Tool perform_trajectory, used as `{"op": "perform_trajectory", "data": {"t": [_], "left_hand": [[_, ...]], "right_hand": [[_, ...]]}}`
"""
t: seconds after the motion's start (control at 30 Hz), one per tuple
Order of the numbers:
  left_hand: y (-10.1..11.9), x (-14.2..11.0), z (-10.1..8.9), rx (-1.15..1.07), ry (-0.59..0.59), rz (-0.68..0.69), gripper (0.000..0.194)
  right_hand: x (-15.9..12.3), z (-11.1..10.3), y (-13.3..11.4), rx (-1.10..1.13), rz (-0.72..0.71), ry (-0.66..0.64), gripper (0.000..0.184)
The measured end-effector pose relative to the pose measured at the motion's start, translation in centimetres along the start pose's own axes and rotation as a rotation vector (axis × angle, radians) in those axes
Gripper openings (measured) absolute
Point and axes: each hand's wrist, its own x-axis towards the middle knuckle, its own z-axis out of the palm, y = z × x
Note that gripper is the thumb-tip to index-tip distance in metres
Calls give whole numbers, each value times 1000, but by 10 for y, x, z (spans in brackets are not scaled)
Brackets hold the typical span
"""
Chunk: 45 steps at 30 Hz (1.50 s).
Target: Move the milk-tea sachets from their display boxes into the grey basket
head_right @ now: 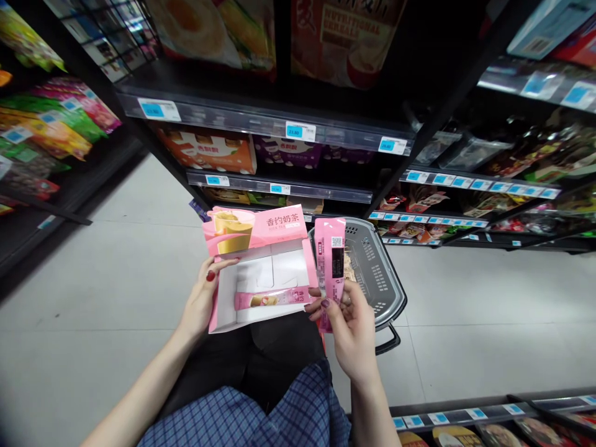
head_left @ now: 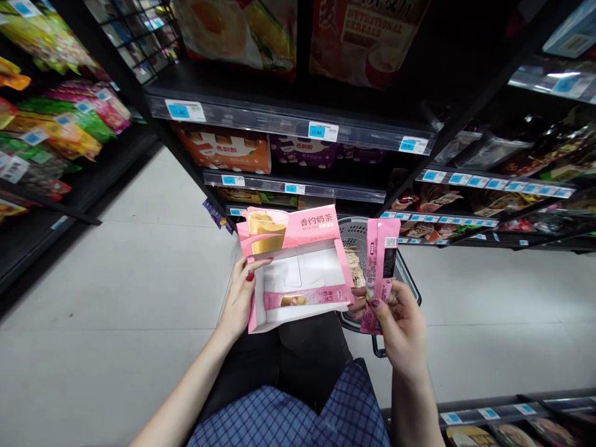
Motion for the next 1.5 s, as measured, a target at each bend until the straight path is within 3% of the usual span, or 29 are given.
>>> {"op": "perform_trajectory", "data": {"t": [0.3, 0.37, 0.5, 0.67, 0.8, 0.9, 0.97, 1.07, 1.17, 1.27, 1.37, 1.5], "left_hand": [[-3, 1, 0, 14, 3, 14, 58], [-3, 1, 0, 15, 5, 13, 57], [-1, 1, 0, 21, 3, 13, 56], [2, 1, 0, 19, 4, 12, 57], [1, 1, 0, 24, 0, -6, 59], [1, 1, 0, 20, 2, 2, 58], [1, 1, 0, 16, 4, 9, 58], [1, 1, 0, 15, 9, 8, 58], [2, 1, -1, 31, 10, 6, 60], [2, 1, 0, 34, 16, 1, 62], [2, 1, 0, 29, 28, -4, 62], [1, 1, 0, 30, 27, -2, 59]], "right_hand": [[-2, -1, 1, -85, -38, -3, 11], [-2, -4, 1, -317, -200, 72, 15], [-2, -9, -1, -954, -631, 242, 49], [-2, -8, 0, -1468, -762, 368, 75], [-1, -9, 7, -1450, -690, 442, 65], [2, -14, 10, -1235, -617, 439, 46], [2, -18, 9, -934, -480, 337, 31], [2, -23, 5, -298, -112, 101, 28], [4, -32, 1, 101, 100, 64, 33], [14, -51, 9, 116, 99, 207, 34], [29, -80, 36, -46, 137, 323, 40], [54, -110, 98, -411, 246, 255, 45]]}}
